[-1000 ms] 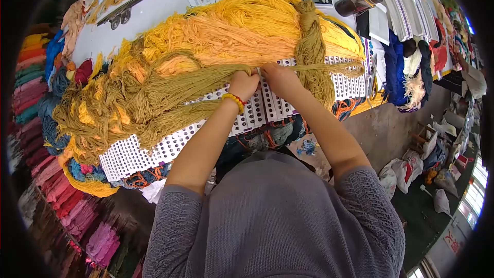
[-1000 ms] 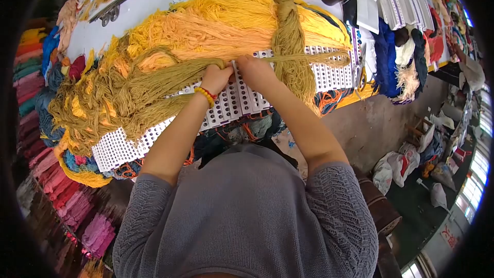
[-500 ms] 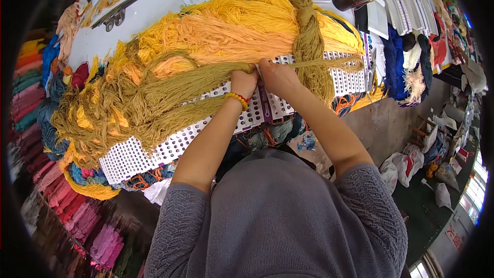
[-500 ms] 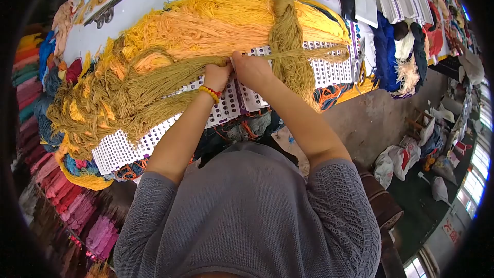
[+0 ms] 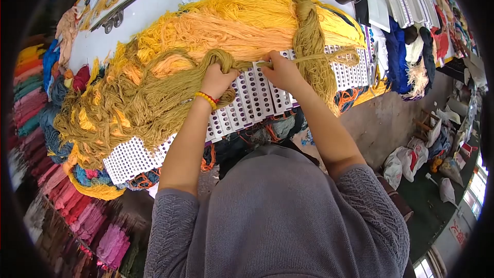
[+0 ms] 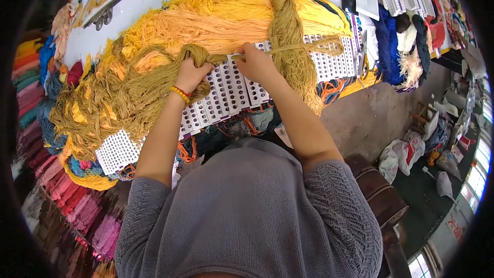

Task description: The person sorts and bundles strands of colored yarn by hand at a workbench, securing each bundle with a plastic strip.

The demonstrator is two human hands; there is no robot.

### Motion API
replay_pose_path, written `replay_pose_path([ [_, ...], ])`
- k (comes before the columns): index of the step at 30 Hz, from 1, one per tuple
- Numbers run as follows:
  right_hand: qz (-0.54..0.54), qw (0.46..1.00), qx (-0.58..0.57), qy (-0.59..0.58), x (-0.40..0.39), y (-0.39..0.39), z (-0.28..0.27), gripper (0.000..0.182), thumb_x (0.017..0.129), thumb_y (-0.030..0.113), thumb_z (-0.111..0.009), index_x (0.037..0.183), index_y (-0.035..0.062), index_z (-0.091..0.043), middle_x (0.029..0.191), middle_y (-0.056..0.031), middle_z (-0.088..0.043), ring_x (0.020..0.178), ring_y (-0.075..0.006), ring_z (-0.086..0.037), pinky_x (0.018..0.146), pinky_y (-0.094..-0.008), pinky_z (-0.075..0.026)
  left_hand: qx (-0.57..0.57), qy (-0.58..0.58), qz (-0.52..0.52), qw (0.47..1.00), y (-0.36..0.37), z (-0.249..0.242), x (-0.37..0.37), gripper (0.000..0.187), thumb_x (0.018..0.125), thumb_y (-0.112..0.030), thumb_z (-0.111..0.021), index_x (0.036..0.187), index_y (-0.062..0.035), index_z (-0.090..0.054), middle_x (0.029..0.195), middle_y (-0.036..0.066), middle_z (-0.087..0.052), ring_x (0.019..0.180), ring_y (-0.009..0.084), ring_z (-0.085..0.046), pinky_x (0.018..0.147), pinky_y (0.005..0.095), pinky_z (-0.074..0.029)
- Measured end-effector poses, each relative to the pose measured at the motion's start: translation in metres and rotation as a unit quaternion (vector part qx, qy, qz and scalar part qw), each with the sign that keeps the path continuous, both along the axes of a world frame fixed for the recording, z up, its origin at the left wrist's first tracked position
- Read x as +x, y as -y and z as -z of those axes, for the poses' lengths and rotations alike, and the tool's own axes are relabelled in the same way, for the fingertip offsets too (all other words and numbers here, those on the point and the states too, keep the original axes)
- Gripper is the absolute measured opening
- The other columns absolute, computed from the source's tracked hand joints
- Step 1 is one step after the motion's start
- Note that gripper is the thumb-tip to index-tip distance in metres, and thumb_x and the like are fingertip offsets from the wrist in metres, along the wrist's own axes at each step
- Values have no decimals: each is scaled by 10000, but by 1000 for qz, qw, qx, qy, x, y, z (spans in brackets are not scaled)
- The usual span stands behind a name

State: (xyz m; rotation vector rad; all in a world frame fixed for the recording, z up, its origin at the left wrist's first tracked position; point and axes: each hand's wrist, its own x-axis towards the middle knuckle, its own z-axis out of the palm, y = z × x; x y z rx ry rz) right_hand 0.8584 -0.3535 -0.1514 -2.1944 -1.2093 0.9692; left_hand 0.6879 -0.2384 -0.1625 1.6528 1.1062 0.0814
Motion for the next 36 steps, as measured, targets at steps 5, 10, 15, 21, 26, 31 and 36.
replay_pose_path([
  [5,3,1000,18,-13,-1,2,2,278,738,187,-599,948,44,-487,822,-164,-589,756,-318,-572,644,-380,-449,-91,43,-29,994,-1,-4,3,309,679,-222,-667,736,62,-560,643,114,-591,509,168,-533,517,297,-443],
  [10,10,999,45,-11,-1,6,5,269,735,159,-601,950,44,-488,837,-169,-586,769,-318,-571,656,-382,-447,-39,31,-82,995,11,9,13,343,668,-257,-699,701,57,-564,612,107,-586,510,165,-535,513,290,-439],
  [15,38,997,58,-30,-4,10,12,252,742,138,-587,954,43,-491,839,-169,-586,780,-323,-565,670,-380,-444,-152,148,-107,971,26,3,10,292,726,-254,-665,718,23,-573,592,62,-564,487,135,-500,443,249,-378],
  [21,79,993,85,-33,-7,17,18,143,769,144,-572,882,68,-533,832,-142,-574,722,-325,-568,620,-382,-454,-516,335,-121,779,36,-30,12,301,842,-290,-541,1013,-43,-528,771,48,-576,495,85,-466,394,174,-308],
  [26,-5,970,228,87,-24,19,-2,124,761,187,-576,854,107,-551,787,-101,-542,675,-285,-578,562,-371,-464,-487,234,-189,820,40,-19,31,290,835,-291,-550,1023,-71,-562,814,33,-595,506,71,-468,405,171,-305],
  [31,-38,976,95,191,-23,5,-4,363,669,339,-630,946,121,-541,912,-74,-504,745,-256,-582,594,-348,-475,-298,140,-202,923,51,-9,18,285,845,-252,-538,970,0,-583,703,-1,-561,551,67,-477,437,171,-303],
  [36,-47,970,109,211,-21,3,11,387,653,366,-622,962,144,-553,929,-87,-493,771,-264,-578,632,-355,-478,-391,248,-369,806,49,-5,1,205,852,-226,-495,802,-32,-540,671,34,-534,440,65,-377,384,172,-265],
])
